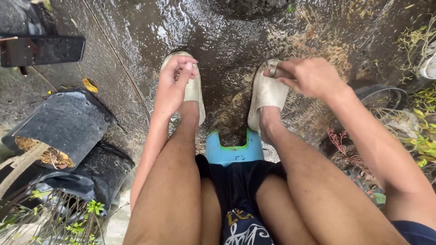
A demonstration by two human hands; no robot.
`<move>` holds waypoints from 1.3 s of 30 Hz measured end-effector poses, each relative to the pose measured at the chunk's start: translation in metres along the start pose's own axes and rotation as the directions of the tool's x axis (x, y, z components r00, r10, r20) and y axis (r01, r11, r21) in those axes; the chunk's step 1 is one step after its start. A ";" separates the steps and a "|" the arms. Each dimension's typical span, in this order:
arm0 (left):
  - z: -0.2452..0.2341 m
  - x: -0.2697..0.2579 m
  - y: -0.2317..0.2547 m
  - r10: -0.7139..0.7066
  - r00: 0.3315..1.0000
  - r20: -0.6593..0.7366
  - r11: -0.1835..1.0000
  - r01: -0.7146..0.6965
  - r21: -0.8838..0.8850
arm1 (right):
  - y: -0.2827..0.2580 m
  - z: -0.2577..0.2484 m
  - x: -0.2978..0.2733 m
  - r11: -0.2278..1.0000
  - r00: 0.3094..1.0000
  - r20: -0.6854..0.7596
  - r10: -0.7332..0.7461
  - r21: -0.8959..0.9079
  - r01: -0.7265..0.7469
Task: Digging and moving wet mud using a hand trowel while sitting on a small stool in a nursery.
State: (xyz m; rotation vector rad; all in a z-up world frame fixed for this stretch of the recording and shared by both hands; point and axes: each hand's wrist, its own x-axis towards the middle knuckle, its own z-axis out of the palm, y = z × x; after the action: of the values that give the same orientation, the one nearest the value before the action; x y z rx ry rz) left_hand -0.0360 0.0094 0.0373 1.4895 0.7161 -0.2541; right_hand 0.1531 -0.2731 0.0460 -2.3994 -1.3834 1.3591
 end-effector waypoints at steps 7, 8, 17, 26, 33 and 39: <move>-0.005 -0.018 -0.016 0.004 1.000 -0.016 1.000 -0.005 -0.029 | 0.019 0.036 -0.004 0.991 0.987 -0.147 0.067 -0.104 -0.083; -0.008 -0.020 -0.020 0.008 1.000 -0.024 0.999 -0.009 -0.036 | 0.021 0.037 -0.006 0.994 0.986 -0.152 0.067 -0.072 -0.079; -0.016 -0.024 -0.006 0.038 0.998 -0.053 0.997 -0.042 -0.062 | -0.024 0.056 -0.002 0.957 0.957 0.274 -0.100 -0.236 0.168; -0.018 -0.032 -0.016 -0.012 0.998 -0.065 0.999 0.008 -0.052 | 0.008 0.008 0.007 0.944 0.979 -0.200 0.037 -0.314 -0.100; -0.017 -0.029 -0.011 -0.019 0.997 -0.074 0.998 0.014 -0.066 | -0.004 0.002 0.004 0.980 0.987 -0.068 -0.145 -0.146 0.134; -0.016 -0.030 -0.024 0.018 0.998 -0.065 0.998 -0.022 -0.066 | 0.018 0.038 0.014 0.989 0.945 -0.319 -0.067 -0.143 0.022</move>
State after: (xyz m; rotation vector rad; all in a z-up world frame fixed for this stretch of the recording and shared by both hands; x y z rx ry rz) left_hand -0.0773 0.0147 0.0365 1.4454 0.7538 -0.1662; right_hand 0.1410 -0.2869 0.0055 -2.5127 -1.4680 0.8324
